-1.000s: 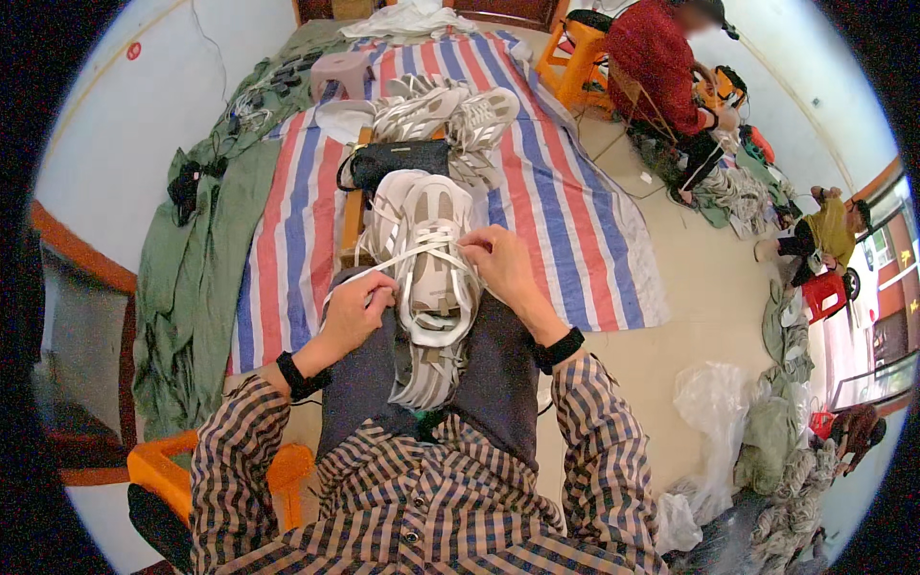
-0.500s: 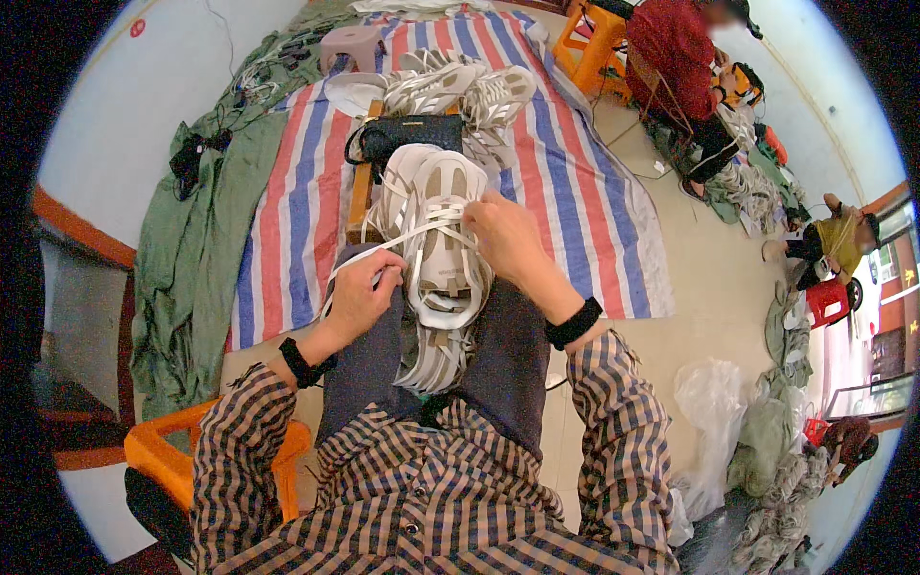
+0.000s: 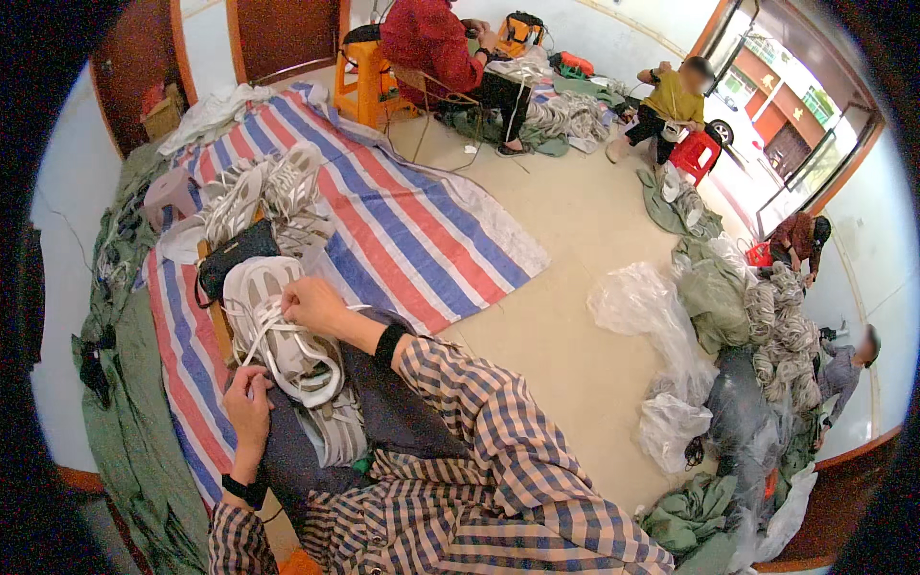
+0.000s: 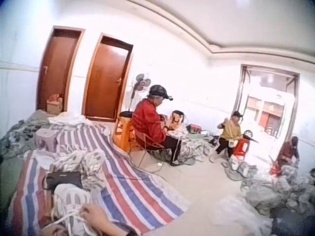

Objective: Thread laces through the eyelets of a shoe.

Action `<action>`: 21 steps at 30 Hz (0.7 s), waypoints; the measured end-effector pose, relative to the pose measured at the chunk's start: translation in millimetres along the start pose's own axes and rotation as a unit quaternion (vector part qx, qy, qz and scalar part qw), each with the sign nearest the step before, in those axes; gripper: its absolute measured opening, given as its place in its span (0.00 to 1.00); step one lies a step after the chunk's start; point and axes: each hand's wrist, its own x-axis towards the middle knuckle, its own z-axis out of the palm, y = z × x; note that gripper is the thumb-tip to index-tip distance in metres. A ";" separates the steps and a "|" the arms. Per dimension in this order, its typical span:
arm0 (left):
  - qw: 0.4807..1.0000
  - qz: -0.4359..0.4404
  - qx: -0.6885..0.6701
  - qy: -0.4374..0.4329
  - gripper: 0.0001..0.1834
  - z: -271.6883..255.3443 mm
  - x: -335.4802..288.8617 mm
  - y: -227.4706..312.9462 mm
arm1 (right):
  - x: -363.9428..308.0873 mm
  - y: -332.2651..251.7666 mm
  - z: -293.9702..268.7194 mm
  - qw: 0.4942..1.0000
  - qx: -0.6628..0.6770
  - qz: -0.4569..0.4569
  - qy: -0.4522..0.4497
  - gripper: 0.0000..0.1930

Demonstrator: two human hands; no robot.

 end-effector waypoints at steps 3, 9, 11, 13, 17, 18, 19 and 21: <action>1.000 0.000 -0.014 0.010 0.07 -2.0 -0.7 -4.3 | -15.4 -8.6 9.3 0.981 -0.104 -0.098 0.132 0.09; 0.924 -0.184 -0.333 0.021 0.07 -16.7 -15.9 3.4 | -105.8 -65.3 10.3 0.988 0.099 -0.047 -0.106 0.13; 0.873 -0.173 -0.452 -0.056 0.07 -3.7 -40.1 31.3 | -129.5 -78.0 16.1 0.946 0.224 0.087 -0.218 0.14; 0.872 -0.187 -0.449 -0.049 0.07 11.4 -59.0 50.8 | -149.6 -74.9 35.0 0.887 0.399 0.135 -0.189 0.14; 0.901 -0.144 -0.408 -0.022 0.07 25.0 -72.6 80.6 | -169.4 -54.7 61.8 0.839 0.462 0.181 -0.222 0.16; 0.921 -0.116 -0.371 -0.022 0.06 25.2 -74.4 87.5 | -171.4 -54.9 64.7 0.841 0.474 0.155 -0.211 0.16; 0.921 -0.115 -0.372 -0.026 0.06 26.0 -76.2 88.4 | -172.9 -53.7 65.1 0.842 0.485 0.129 -0.199 0.16; 0.929 -0.153 -0.335 -0.031 0.06 24.9 -85.2 84.6 | -173.9 -54.9 58.0 0.857 0.462 0.099 -0.204 0.15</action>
